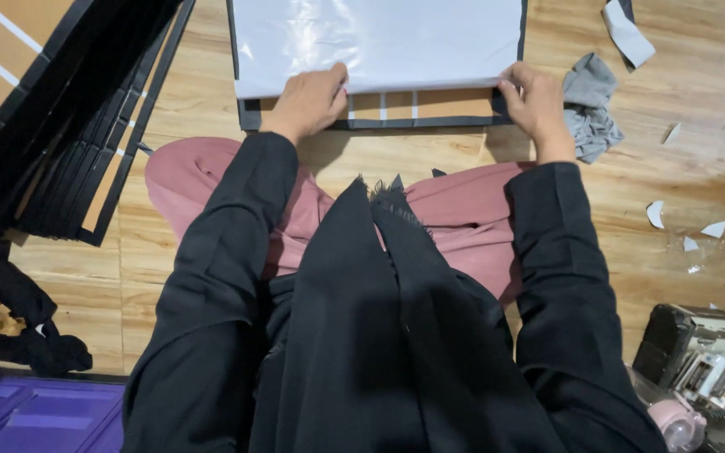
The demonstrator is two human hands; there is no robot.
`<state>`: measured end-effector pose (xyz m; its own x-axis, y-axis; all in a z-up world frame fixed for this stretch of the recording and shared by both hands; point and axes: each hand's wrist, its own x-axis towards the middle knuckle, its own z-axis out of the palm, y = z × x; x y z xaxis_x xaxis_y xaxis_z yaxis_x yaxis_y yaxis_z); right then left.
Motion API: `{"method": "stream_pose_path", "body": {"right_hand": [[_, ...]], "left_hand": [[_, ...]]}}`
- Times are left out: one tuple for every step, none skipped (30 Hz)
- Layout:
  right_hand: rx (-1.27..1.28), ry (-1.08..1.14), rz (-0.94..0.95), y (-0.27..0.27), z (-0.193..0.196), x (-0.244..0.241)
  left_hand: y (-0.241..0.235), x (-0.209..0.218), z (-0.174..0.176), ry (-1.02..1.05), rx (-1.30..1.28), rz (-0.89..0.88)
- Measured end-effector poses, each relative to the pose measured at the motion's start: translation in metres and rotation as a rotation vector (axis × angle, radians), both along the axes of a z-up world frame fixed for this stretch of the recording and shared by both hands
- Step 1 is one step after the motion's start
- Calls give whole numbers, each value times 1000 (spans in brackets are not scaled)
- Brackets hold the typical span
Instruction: Applying a white adhesive sheet to a black frame and smoothing it out with a cloth to create a cover.
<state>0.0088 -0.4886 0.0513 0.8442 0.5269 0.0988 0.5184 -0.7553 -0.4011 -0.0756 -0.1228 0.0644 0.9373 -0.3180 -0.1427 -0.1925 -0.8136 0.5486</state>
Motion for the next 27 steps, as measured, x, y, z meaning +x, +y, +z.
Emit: {"method": "stream_pose_path", "body": {"right_hand": [[-3, 82, -23, -2, -1, 4], [-5, 165, -45, -4, -2, 9], [-6, 167, -47, -3, 6, 11], [24, 276, -60, -1, 13, 14], [56, 386, -71, 2, 20, 17], [56, 388, -73, 2, 21, 19], [1, 340, -61, 1, 22, 21], [-54, 291, -49, 1, 24, 24], [-55, 292, -50, -1, 23, 24], [-73, 183, 23, -4, 23, 24], [-91, 77, 97, -7, 22, 24], [-93, 81, 98, -7, 22, 23], [-110, 16, 128, -9, 22, 21], [-127, -49, 160, -12, 21, 19], [-130, -43, 157, -11, 26, 15], [-169, -218, 205, -10, 31, 12], [-208, -391, 254, -9, 36, 7], [-214, -383, 251, -6, 46, -2], [-152, -406, 266, 0, 56, -7], [-90, -429, 281, 6, 66, -13], [-88, -433, 281, 5, 64, -15], [-132, -504, 278, 5, 61, -18], [-177, -565, 273, 3, 57, -24], [-175, -560, 274, 0, 46, -24], [-232, -596, 259, -4, 35, -24], [-290, -632, 244, -8, 24, -23], [-288, -633, 243, -9, 20, -24]], "left_hand": [[0, 4, 0, 9, 10, 0], [-1, 8, -1, 18, 19, 0], [-1, 11, -2, 20, 18, -2], [-1, 14, -2, 24, 34, 10], [-1, 17, -3, 28, 51, 22], [-9, 15, 0, 30, 51, 20], [-18, 13, 2, -125, 378, 46], [-27, 11, 4, -283, 705, 72], [-47, 3, 22, -282, 704, 72], [-67, -6, 40, -65, 373, -13], [-88, -16, 57, 153, 38, -95], [-102, -20, 34, 156, 36, -95], [-117, -24, 12, -302, 199, -175], [-132, -28, -11, -763, 356, -246], [-143, -23, -25, -759, 351, -248], [-155, -19, -38, -613, 428, -216], [-167, -17, -51, -463, 501, -186], [-174, -19, -60, -458, 494, -190], [-179, -17, -67, -445, 528, -159], [-184, -16, -74, -431, 562, -127], [-183, -15, -74, -434, 565, -126], [-181, -14, -74, -440, 523, -127], [-181, -18, -74, -436, 479, -132], [-181, -19, -75, -430, 479, -133], [-181, -20, -76, -456, 500, -123], [-181, -20, -76, -481, 521, -112], [-181, -21, -74, -482, 523, -112]]}}
